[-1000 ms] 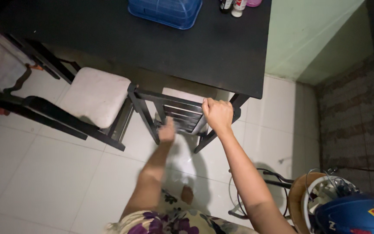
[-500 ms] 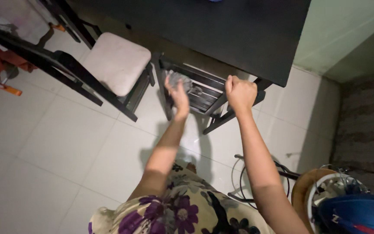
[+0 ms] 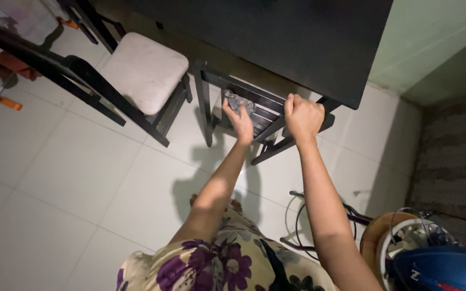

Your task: The person wipes the backrest and seat of a wooden chair using a cloth. They move between chairs, cleaning the frame and slats systematically.

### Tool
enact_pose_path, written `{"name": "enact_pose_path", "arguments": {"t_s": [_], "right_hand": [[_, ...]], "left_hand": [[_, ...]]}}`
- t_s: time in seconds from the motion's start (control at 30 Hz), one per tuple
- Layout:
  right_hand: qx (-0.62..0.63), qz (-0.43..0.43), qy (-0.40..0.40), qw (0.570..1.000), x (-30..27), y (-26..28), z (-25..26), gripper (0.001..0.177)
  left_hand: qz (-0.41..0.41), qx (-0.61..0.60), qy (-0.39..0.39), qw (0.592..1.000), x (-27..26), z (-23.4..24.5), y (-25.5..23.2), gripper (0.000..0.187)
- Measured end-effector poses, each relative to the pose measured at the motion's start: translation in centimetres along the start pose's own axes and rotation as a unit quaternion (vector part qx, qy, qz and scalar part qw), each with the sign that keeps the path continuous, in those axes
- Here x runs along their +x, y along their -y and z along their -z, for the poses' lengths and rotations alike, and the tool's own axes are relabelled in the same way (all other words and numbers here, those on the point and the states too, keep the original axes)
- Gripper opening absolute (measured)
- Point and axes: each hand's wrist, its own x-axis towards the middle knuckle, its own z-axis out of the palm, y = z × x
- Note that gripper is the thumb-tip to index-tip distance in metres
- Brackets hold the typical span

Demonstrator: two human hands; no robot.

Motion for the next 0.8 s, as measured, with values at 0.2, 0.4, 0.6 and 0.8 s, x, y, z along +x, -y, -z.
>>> {"name": "enact_pose_path", "arguments": {"t_s": [0.2,0.4,0.6,0.8], "right_hand": [[0.014,-0.001,0.002,1.0,0.2,0.0,-0.2,0.037],[0.002,0.009,-0.011,1.0,0.3,0.1,-1.1,0.041],[0.026,-0.003,-0.002,1.0,0.4,0.1,-0.9,0.041],[-0.013,0.019,-0.02,1.0,0.5,-0.3,-1.7,0.042]], "left_hand": [[0.007,-0.001,-0.076,0.997,3.2,-0.9,3.8,0.06],[0.154,-0.065,-0.233,0.958,7.2,-2.6,1.7,0.056],[-0.036,0.024,-0.128,0.991,6.2,-1.5,-6.7,0.04],[-0.333,0.334,0.078,0.878,11.5,1.5,-21.2,0.041]]}}
